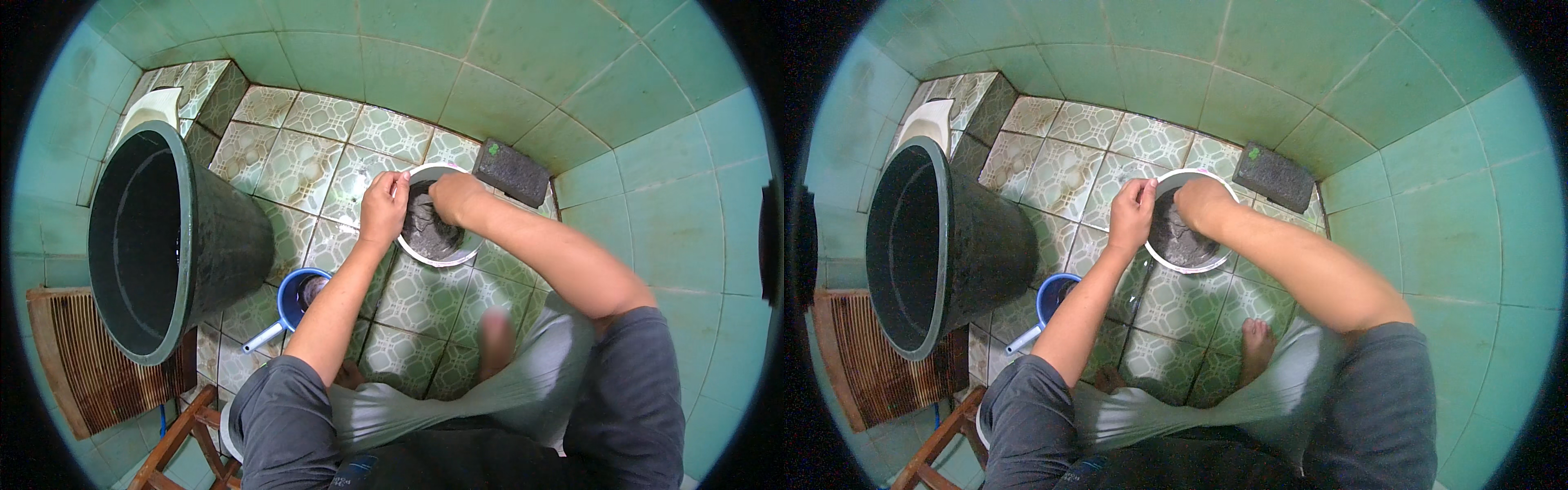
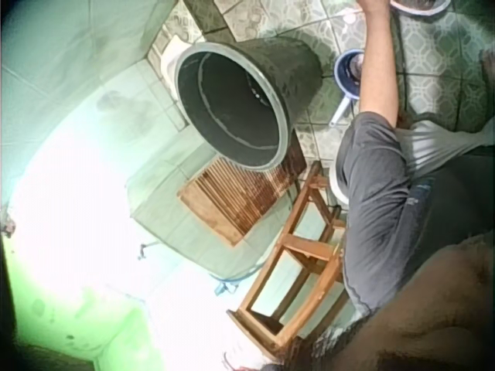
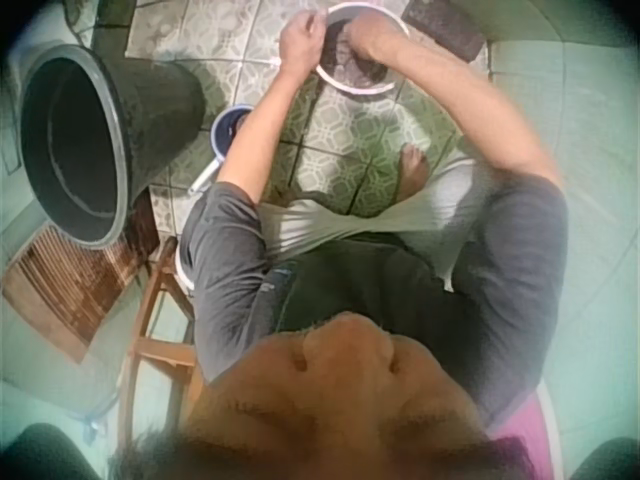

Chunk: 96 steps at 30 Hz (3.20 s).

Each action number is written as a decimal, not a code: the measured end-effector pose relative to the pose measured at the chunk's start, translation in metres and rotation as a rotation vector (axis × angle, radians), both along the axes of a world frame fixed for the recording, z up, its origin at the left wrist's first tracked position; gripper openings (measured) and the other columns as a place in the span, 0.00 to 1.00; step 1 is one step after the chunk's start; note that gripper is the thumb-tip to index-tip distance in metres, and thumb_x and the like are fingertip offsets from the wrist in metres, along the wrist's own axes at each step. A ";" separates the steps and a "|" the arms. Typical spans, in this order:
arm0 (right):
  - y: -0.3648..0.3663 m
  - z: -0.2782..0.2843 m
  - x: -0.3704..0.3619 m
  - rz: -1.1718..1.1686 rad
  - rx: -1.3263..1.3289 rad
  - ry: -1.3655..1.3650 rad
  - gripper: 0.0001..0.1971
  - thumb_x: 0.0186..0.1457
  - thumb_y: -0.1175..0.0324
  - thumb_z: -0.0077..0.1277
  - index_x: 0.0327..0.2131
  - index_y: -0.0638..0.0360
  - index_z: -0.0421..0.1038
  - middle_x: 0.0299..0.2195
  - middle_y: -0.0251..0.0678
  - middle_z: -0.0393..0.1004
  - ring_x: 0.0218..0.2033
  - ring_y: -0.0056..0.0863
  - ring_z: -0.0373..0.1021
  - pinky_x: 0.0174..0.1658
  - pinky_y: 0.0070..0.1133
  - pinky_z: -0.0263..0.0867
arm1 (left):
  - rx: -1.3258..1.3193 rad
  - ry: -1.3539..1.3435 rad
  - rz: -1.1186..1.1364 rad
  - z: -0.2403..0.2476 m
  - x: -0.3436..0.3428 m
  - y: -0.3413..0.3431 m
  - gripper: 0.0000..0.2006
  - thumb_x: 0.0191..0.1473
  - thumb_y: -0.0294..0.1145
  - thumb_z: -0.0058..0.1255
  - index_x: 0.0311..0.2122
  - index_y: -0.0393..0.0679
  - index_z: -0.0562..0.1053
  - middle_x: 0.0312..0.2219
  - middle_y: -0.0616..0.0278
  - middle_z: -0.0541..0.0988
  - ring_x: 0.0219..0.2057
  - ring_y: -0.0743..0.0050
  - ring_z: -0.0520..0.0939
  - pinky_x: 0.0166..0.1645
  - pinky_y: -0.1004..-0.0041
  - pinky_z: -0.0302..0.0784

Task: The person mixes cement in a white bucket using a trowel, adding water from a blue scoop.

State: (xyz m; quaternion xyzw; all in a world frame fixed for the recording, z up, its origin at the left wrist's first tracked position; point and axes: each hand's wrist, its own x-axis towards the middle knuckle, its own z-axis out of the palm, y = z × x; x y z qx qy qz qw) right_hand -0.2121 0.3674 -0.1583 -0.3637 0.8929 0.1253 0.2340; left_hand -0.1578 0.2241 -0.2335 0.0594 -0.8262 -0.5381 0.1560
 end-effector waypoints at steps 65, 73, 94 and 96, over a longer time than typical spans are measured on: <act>-0.009 0.021 0.009 0.013 0.308 -0.018 0.11 0.55 0.68 0.46 0.36 0.51 0.80 0.36 0.36 0.80 0.39 0.30 0.77 0.39 0.24 0.72 | -0.064 -0.098 0.089 0.010 0.008 -0.002 0.13 0.56 0.41 0.52 0.33 0.39 0.75 0.30 0.53 0.77 0.32 0.54 0.79 0.38 0.64 0.73; -0.012 -0.008 0.014 0.095 0.238 0.147 0.11 0.55 0.69 0.46 0.36 0.50 0.80 0.36 0.35 0.80 0.38 0.30 0.77 0.37 0.24 0.72 | -0.092 -0.057 0.082 0.009 0.007 -0.002 0.12 0.57 0.40 0.51 0.33 0.39 0.75 0.30 0.53 0.77 0.32 0.52 0.78 0.38 0.63 0.73; 0.018 -0.057 -0.003 0.429 0.498 -0.491 0.11 0.40 0.67 0.49 0.24 0.59 0.80 0.26 0.44 0.79 0.30 0.35 0.77 0.37 0.31 0.71 | -0.026 -0.072 0.170 -0.005 0.006 0.008 0.13 0.55 0.41 0.49 0.34 0.41 0.73 0.30 0.44 0.76 0.34 0.39 0.77 0.37 0.53 0.73; 0.022 -0.056 -0.004 0.111 0.494 -0.348 0.13 0.40 0.63 0.53 0.29 0.57 0.81 0.34 0.43 0.80 0.37 0.38 0.77 0.41 0.32 0.71 | -0.023 -0.089 0.163 -0.002 0.002 0.008 0.15 0.55 0.43 0.49 0.36 0.41 0.73 0.31 0.43 0.77 0.35 0.38 0.77 0.38 0.52 0.73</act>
